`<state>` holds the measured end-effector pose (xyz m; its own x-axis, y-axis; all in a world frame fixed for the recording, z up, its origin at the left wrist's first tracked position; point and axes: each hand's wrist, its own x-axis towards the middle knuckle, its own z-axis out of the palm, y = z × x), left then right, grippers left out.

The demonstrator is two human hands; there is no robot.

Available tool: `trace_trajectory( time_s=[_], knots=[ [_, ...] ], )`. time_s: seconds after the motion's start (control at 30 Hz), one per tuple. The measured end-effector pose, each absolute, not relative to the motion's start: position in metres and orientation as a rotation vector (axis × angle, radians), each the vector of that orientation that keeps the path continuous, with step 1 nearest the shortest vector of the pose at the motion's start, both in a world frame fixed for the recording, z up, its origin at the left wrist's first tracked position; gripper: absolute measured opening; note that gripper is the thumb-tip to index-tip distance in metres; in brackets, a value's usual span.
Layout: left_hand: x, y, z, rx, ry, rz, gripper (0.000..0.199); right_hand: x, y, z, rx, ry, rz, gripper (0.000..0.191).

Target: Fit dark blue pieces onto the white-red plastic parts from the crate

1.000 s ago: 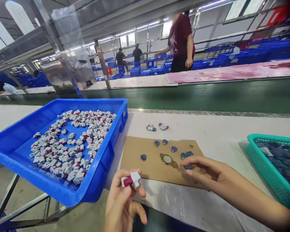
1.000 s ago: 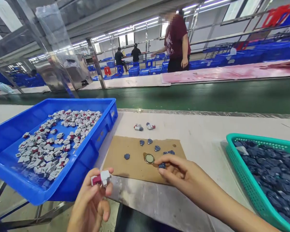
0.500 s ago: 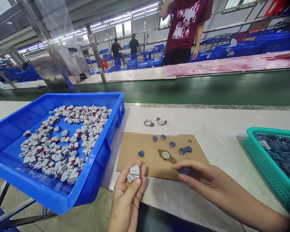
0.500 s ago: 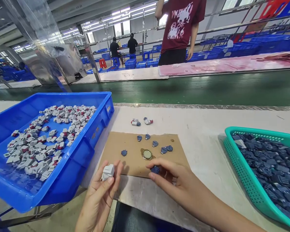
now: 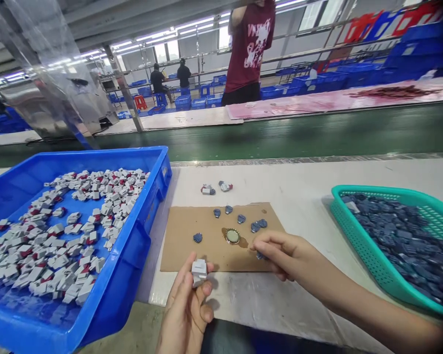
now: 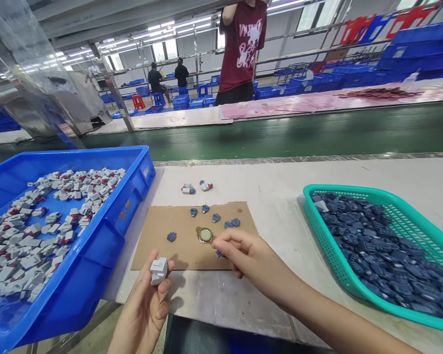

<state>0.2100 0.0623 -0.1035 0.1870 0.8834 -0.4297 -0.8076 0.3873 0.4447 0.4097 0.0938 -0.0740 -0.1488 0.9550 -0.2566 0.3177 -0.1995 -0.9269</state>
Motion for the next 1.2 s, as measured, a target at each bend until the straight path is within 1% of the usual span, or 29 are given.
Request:
trace_trajectory(
  time_s=[0.07, 0.13, 0.23, 0.33, 0.43, 0.53, 0.6, 0.67, 0.83, 1.0, 1.07, 1.13, 1.2],
  knots=[
    [0.211, 0.061, -0.104, 0.134, 0.733, 1.163, 0.032, 0.409, 0.095, -0.073, -1.555, -1.374, 1.417, 0.036],
    [0.210, 0.061, -0.104, 0.105, 0.738, 1.122, 0.033, 0.409, 0.097, -0.072, -1.569, -1.341, 1.442, 0.035],
    [0.208, 0.061, -0.106, 0.127, 0.728, 1.084, 0.023, 0.409, 0.099, -0.071, -1.559, -1.361, 1.475, 0.037],
    [0.206, 0.062, -0.109, 0.276, 0.678, 1.087, 0.012, 0.407, 0.101, -0.072, -1.570, -1.441, 1.511, 0.037],
    [0.206, 0.062, -0.111, 0.362, 0.677, 1.116, 0.019, 0.405, 0.101, -0.074, -1.552, -1.552, 1.474, 0.038],
    [0.205, 0.060, -0.113, 0.475, 0.778, 1.130, 0.029, 0.402, 0.100, -0.075, -1.471, -1.598, 1.444, 0.041],
    [0.205, 0.058, -0.115, 0.567, 0.822, 1.108, 0.038, 0.401, 0.100, -0.074, -1.433, -1.573, 1.467, 0.040],
    [0.205, 0.058, -0.118, 0.629, 0.858, 1.101, 0.041, 0.401, 0.099, -0.073, -1.410, -1.566, 1.476, 0.037],
    [0.207, 0.061, -0.117, 0.524, 0.907, 1.121, 0.039, 0.399, 0.097, -0.072, -1.385, -1.576, 1.506, 0.032],
    [0.206, 0.064, -0.111, 0.292, 0.712, 1.105, 0.027, 0.396, 0.095, -0.073, -1.404, -1.578, 1.559, 0.028],
    [0.205, 0.064, -0.111, 0.275, 0.714, 1.135, 0.025, 0.397, 0.094, -0.073, -1.401, -1.552, 1.583, 0.029],
    [0.206, 0.065, -0.111, 0.319, 0.797, 1.201, 0.029, 0.398, 0.094, -0.073, -1.402, -1.545, 1.580, 0.030],
    [0.208, 0.065, -0.111, 0.368, 0.914, 1.263, 0.038, 0.399, 0.097, -0.073, -1.413, -1.596, 1.489, 0.030]
  ],
)
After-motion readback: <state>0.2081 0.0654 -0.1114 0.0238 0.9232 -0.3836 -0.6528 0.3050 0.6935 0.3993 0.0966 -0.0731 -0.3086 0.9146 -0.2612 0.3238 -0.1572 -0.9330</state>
